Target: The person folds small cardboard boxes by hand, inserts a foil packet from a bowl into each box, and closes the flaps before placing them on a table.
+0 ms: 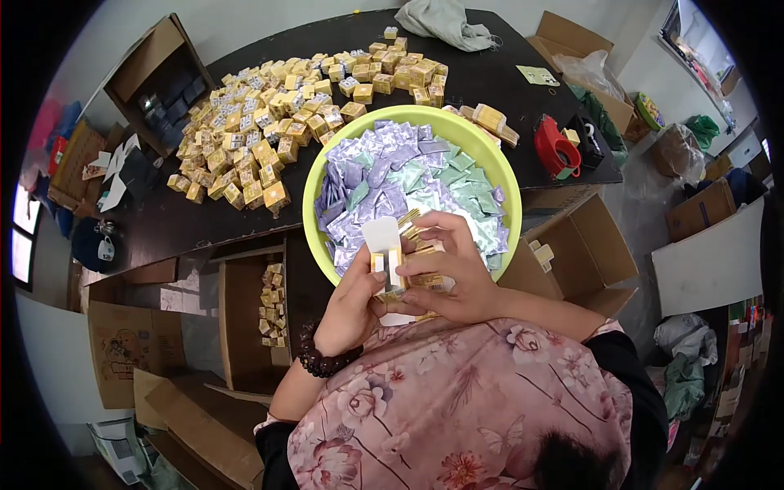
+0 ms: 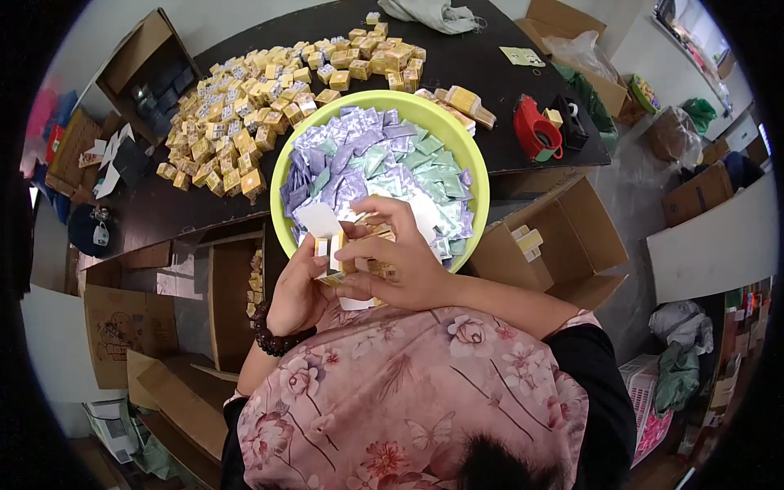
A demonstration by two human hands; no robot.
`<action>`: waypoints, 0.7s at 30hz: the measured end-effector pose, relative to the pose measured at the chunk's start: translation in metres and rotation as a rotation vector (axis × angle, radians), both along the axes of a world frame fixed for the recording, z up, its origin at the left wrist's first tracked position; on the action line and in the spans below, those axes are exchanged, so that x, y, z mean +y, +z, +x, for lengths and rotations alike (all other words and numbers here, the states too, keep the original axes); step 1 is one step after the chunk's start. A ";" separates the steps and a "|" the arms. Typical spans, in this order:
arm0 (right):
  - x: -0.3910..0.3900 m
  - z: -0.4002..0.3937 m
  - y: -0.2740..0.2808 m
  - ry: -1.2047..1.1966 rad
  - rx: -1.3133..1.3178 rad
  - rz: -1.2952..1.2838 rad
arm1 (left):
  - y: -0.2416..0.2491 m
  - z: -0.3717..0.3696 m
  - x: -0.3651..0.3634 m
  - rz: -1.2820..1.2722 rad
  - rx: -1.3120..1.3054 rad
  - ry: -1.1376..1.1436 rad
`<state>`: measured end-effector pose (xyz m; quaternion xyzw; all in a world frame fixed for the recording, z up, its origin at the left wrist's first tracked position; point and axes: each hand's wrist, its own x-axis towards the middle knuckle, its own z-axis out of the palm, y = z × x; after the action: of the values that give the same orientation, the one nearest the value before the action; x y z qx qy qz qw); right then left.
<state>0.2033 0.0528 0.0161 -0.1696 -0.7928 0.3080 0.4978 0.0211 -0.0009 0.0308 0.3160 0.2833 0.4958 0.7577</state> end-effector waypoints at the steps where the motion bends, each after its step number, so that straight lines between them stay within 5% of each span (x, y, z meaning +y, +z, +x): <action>1: 0.001 0.002 0.000 -0.003 0.000 -0.002 | -0.001 0.001 0.000 -0.002 0.000 -0.003; 3: 0.005 0.007 0.001 0.162 -0.121 -0.220 | -0.001 0.002 -0.001 -0.015 0.055 0.005; 7: 0.012 0.003 -0.002 0.186 -0.107 -0.117 | -0.001 0.005 0.005 -0.059 -0.018 -0.025; 12: 0.018 0.007 -0.008 0.173 -0.036 -0.099 | -0.011 0.006 0.007 -0.068 -0.513 -0.099; 18: 0.015 0.009 0.004 0.292 0.042 -0.415 | -0.013 0.006 0.001 0.016 -0.202 -0.075; 21: 0.021 0.010 0.005 0.273 0.029 -0.319 | -0.010 0.008 0.001 0.041 -0.180 -0.071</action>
<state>0.2135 0.0734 0.0213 -0.1330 -0.7422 0.4967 0.4298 0.0293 0.0001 0.0205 0.2951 0.1924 0.5008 0.7906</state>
